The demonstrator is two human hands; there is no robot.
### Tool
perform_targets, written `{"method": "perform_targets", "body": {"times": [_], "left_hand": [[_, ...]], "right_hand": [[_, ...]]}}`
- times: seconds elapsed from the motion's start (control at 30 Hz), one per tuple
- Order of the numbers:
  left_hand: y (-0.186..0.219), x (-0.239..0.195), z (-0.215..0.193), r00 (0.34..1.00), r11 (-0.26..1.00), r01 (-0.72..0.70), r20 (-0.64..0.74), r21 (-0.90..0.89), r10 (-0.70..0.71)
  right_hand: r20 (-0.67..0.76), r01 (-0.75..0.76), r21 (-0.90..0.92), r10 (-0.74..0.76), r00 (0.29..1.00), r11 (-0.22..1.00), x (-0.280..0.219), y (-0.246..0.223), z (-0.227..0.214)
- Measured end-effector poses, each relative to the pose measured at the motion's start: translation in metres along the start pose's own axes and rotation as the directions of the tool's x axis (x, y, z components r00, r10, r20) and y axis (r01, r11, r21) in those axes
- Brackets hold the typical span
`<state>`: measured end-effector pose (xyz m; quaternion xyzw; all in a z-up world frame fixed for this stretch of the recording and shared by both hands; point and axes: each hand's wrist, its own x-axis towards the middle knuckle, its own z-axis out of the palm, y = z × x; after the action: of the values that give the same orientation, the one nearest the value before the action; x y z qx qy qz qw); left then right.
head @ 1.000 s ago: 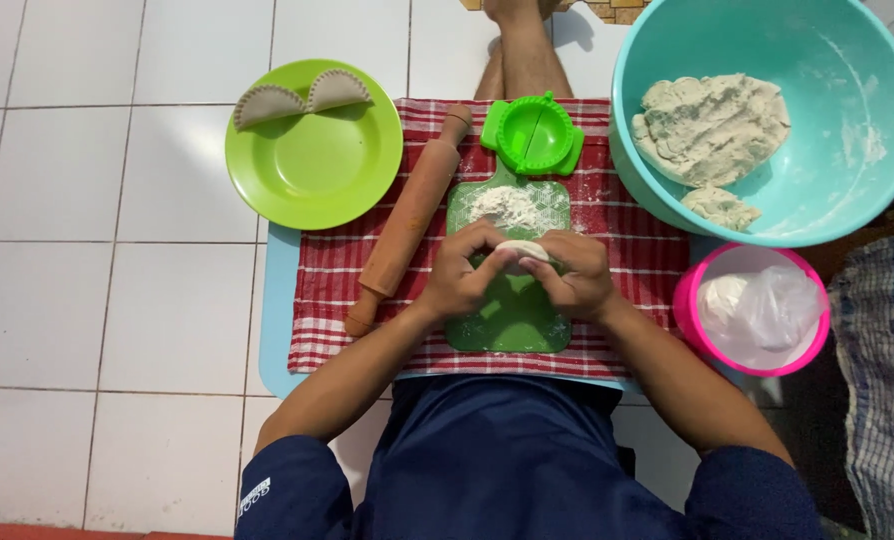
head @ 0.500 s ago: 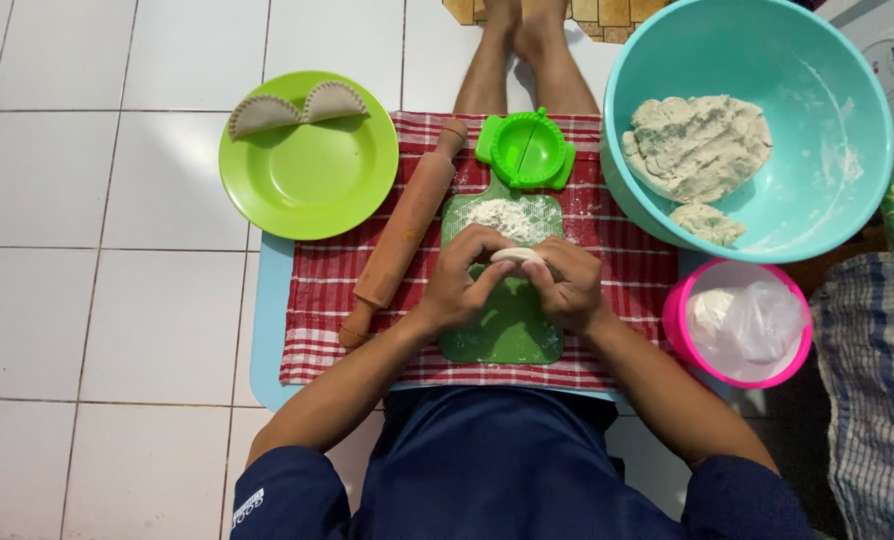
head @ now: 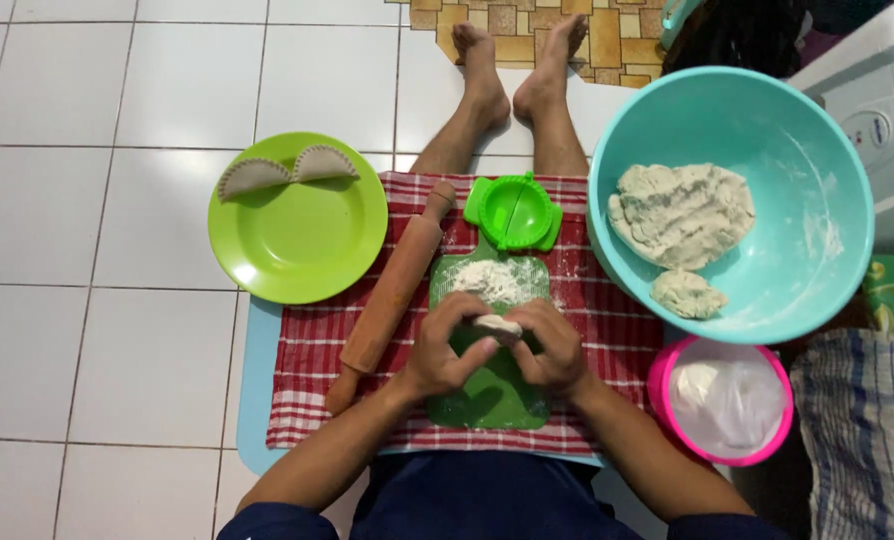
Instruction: Molding and rolling out dough to make pastel or dumpling skins using a rolling pin and a plastic mold.
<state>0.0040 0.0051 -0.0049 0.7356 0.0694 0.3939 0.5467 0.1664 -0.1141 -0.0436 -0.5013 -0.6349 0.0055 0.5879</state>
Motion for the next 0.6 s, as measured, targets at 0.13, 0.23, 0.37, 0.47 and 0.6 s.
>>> {"method": "perform_targets", "body": {"times": [0.13, 0.23, 0.37, 0.47, 0.6], "left_hand": [[0.004, 0.001, -0.001, 1.000, 0.999, -0.010, 0.000, 0.038, 0.010], [-0.003, -0.004, 0.000, 0.999, 0.999, -0.043, 0.010, 0.008, 0.043], [-0.017, -0.011, 0.004, 0.993, 0.993, -0.117, -0.033, 0.025, 0.117], [-0.003, -0.008, 0.005, 0.985, 0.988, -0.150, -0.077, 0.036, 0.152], [0.015, -0.002, 0.003, 0.976, 0.980, -0.190, -0.101, 0.054, 0.194]], "right_hand": [[-0.010, 0.030, -0.036, -0.030, 0.999, 0.999, 0.002, -0.001, 0.001], [0.006, 0.103, -0.005, -0.103, 0.995, 0.995, 0.008, -0.007, 0.000], [0.000, 0.134, -0.015, -0.134, 0.991, 0.991, 0.003, -0.005, 0.000], [-0.004, 0.143, -0.052, -0.144, 0.990, 0.988, 0.022, -0.025, -0.005], [-0.001, 0.110, -0.083, -0.110, 0.994, 0.990, 0.031, -0.037, -0.004]]}}
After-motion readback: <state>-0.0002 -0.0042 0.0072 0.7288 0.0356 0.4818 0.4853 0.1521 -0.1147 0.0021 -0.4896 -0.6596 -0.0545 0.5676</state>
